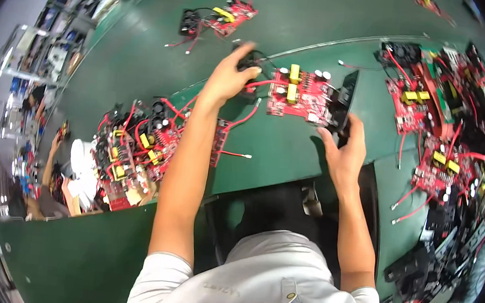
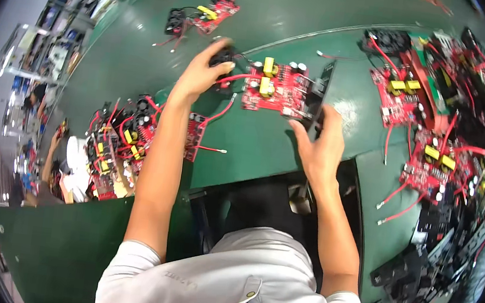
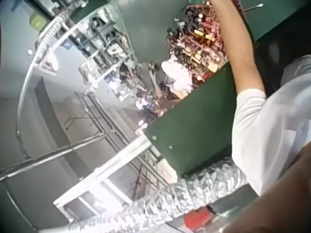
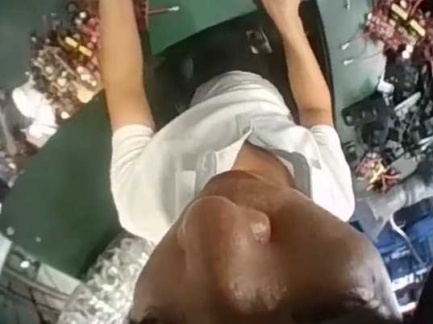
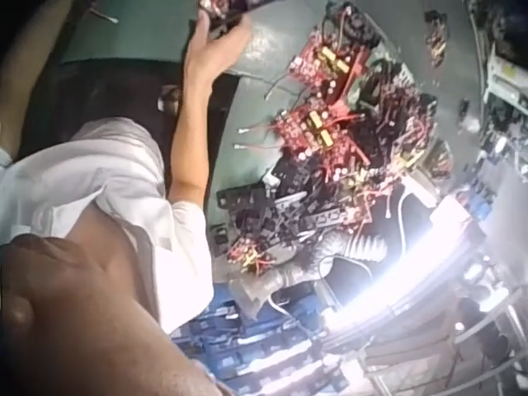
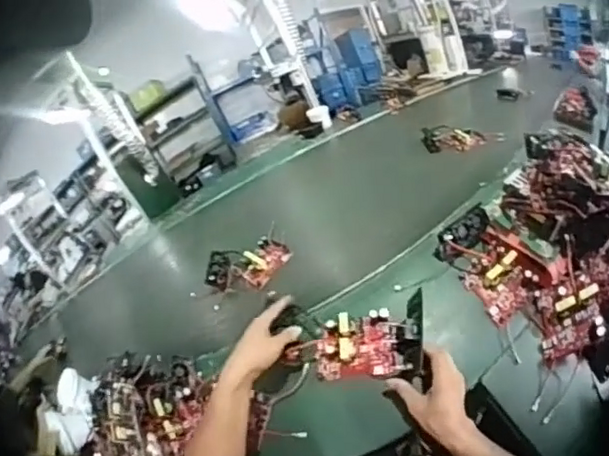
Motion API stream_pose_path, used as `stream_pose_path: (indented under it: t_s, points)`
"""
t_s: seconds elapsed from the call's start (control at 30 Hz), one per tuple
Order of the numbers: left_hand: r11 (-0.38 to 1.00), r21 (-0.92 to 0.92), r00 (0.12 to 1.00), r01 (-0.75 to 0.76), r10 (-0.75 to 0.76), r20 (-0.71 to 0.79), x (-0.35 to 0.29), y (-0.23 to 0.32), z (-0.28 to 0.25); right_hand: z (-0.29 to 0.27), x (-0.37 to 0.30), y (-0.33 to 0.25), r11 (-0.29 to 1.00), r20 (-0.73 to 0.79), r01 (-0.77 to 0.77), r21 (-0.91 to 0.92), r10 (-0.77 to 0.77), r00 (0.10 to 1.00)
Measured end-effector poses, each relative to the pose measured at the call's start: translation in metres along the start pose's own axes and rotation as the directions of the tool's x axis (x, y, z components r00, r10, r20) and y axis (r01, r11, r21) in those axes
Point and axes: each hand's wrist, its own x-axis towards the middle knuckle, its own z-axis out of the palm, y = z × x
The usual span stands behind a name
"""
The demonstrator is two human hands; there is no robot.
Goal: Connecting wires and assembling components onto electronic circuit boards on a factory production line.
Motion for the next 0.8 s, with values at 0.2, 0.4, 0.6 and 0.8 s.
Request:
stream_pose_path:
  t_s: [0.2, 0.4, 0.6, 0.8]
  points:
    - [0.943, 0.269, 0.970, 0.195, -0.226, 0.093, 0.056, 0.085, -0.154, -0.006, 0.001, 0.014, 0.997, -0.042, -0.018, 0.081, 0.021, 0.999]
    - [0.667, 0.545, 0.850, 0.508, -0.489, -0.194, 0.086, -0.010, -0.384, 0.001, 0.000, 0.010, 0.998, 0.013, 0.047, -0.052, -0.046, 0.999]
    - [0.649, 0.723, 0.969, 0.239, -0.106, -0.225, 0.147, -0.138, -0.428, -0.008, 0.000, -0.002, 0.964, -0.007, 0.140, -0.227, -0.145, 0.989]
    - [0.605, -0.405, 0.721, 0.686, -0.485, 0.496, 0.176, -0.260, -0.277, -0.014, 0.002, 0.027, 0.988, 0.143, 0.122, 0.096, -0.135, 0.980]
